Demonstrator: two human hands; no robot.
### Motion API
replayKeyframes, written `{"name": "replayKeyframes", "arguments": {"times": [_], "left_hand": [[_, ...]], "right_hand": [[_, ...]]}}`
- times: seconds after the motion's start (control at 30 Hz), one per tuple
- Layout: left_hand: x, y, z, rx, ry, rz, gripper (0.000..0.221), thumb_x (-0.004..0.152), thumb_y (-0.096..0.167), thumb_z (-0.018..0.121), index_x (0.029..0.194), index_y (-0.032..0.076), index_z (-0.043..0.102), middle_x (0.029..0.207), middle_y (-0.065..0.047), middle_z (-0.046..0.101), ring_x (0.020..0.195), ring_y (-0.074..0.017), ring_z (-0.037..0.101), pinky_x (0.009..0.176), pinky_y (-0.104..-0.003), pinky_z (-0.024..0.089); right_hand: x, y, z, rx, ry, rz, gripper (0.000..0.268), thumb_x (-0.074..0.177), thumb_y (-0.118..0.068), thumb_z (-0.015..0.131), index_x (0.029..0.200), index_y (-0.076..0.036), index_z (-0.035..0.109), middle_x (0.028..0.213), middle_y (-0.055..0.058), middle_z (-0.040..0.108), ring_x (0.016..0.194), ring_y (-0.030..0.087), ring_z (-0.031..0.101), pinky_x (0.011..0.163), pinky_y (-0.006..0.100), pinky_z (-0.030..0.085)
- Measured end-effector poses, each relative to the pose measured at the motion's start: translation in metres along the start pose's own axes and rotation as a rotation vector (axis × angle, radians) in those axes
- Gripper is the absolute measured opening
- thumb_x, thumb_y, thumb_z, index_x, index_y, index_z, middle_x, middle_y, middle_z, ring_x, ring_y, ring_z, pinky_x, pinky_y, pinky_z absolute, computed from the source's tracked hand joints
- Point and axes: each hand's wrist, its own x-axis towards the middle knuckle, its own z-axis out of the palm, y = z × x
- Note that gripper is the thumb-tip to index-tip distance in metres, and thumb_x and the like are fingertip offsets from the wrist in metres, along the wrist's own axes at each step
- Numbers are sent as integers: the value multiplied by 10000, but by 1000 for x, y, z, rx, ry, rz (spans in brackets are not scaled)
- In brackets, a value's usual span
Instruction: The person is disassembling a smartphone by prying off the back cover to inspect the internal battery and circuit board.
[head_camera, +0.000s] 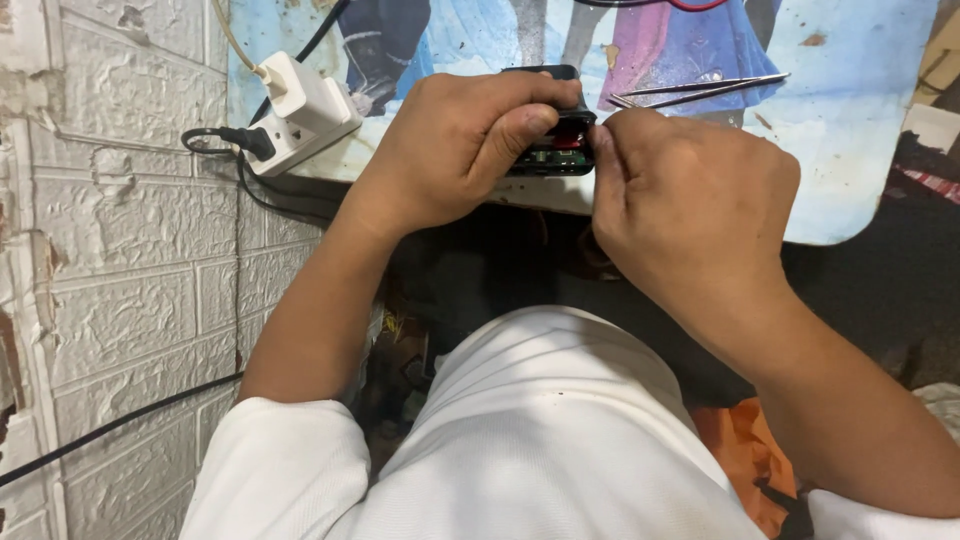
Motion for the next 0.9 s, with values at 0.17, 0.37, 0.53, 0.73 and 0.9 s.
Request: {"name": "replayKeyframes", "arguments": {"times": [0.17, 0.37, 0.53, 0.73, 0.9], "left_hand": [[1, 0, 2, 26, -2, 21, 489, 1266, 385, 386, 1437, 60, 710, 1358, -90, 833, 1284, -340, 802, 971, -440, 608], [1, 3, 0, 37, -13, 24, 491, 1268, 402, 373, 1439, 74, 697, 1334, -82, 835, 1377, -348, 767, 954, -449, 606], [0, 2, -1, 9, -11, 10, 460, 1268, 380, 400, 1450, 81, 699, 1382, -89, 826, 1216, -331, 838, 952, -423, 606], [0, 3, 1, 39, -21, 7, 441, 1269, 390, 385, 1439, 109, 679, 1323, -80, 835, 1132, -347, 844, 880, -433, 585], [-1, 6, 4, 9, 6, -16, 422, 1274, 364, 396, 1457, 105, 673, 1332, -78, 845, 1144, -305, 873, 908, -401, 603]], "right_hand": [[-4, 6, -17, 96, -3, -71, 443, 1295, -338, 675, 878, -200, 621, 758, 9, 643, 770, 344, 679, 555, 491, 361], [13, 9, -17, 231, -67, -159, 394, 1259, -230, 664, 897, -78, 622, 842, 136, 676, 804, 445, 626, 730, 568, 476], [22, 6, -23, 330, -207, -125, 289, 1222, -143, 547, 979, 3, 603, 851, 235, 672, 771, 508, 603, 681, 632, 443], [21, 7, -18, 150, -221, -127, 253, 1181, -222, 623, 1000, -53, 675, 793, 175, 744, 702, 548, 684, 571, 640, 455], [20, 9, -12, 39, -201, -90, 295, 1222, -335, 651, 1068, -107, 759, 747, 228, 738, 665, 558, 704, 552, 632, 484]]}}
